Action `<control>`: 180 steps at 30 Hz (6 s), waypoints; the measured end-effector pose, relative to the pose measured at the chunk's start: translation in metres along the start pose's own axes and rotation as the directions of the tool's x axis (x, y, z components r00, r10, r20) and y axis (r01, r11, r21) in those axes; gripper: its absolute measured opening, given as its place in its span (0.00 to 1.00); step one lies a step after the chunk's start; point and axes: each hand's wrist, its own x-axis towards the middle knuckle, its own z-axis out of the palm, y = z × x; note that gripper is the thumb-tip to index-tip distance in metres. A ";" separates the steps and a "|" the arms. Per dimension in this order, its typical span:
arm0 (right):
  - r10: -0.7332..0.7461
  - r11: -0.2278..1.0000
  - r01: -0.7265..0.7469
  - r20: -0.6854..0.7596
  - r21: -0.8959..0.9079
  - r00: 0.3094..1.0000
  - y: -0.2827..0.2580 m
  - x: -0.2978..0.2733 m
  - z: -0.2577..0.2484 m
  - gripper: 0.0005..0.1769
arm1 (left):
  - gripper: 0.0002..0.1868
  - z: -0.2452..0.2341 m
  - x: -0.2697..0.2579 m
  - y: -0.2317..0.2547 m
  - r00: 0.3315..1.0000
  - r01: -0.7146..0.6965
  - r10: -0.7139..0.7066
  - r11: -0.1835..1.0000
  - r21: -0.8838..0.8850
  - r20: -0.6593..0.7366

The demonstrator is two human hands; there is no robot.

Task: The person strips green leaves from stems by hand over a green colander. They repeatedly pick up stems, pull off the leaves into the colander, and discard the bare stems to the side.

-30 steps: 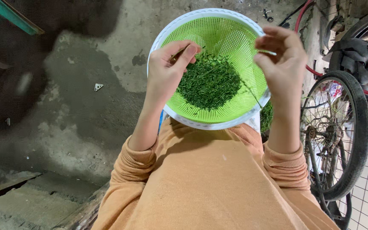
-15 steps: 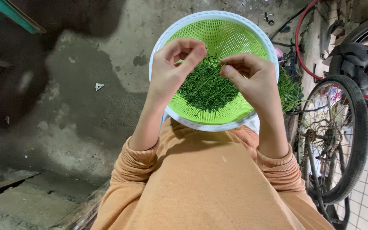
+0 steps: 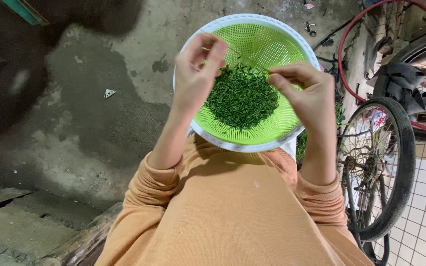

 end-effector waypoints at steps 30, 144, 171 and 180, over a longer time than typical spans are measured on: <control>0.169 0.985 -0.164 0.128 -0.049 0.977 0.000 0.000 -0.019 0.14 | 0.15 -0.012 0.005 0.003 0.973 0.220 -0.227 0.864 -0.454 0.040; 0.744 0.522 -0.805 -0.612 0.282 0.268 0.308 -0.112 -0.145 0.35 | 0.10 0.057 -0.022 -0.015 0.912 -0.211 -0.038 0.810 0.547 0.408; 0.655 0.736 -0.495 -0.671 0.462 0.348 0.318 -0.128 -0.117 0.15 | 0.10 0.055 -0.023 -0.019 0.915 -0.209 -0.043 0.801 0.562 0.401; 0.776 0.620 -0.431 -0.592 0.656 0.216 0.263 -0.119 -0.163 0.24 | 0.11 0.053 -0.022 -0.017 0.917 -0.205 -0.039 0.809 0.551 0.397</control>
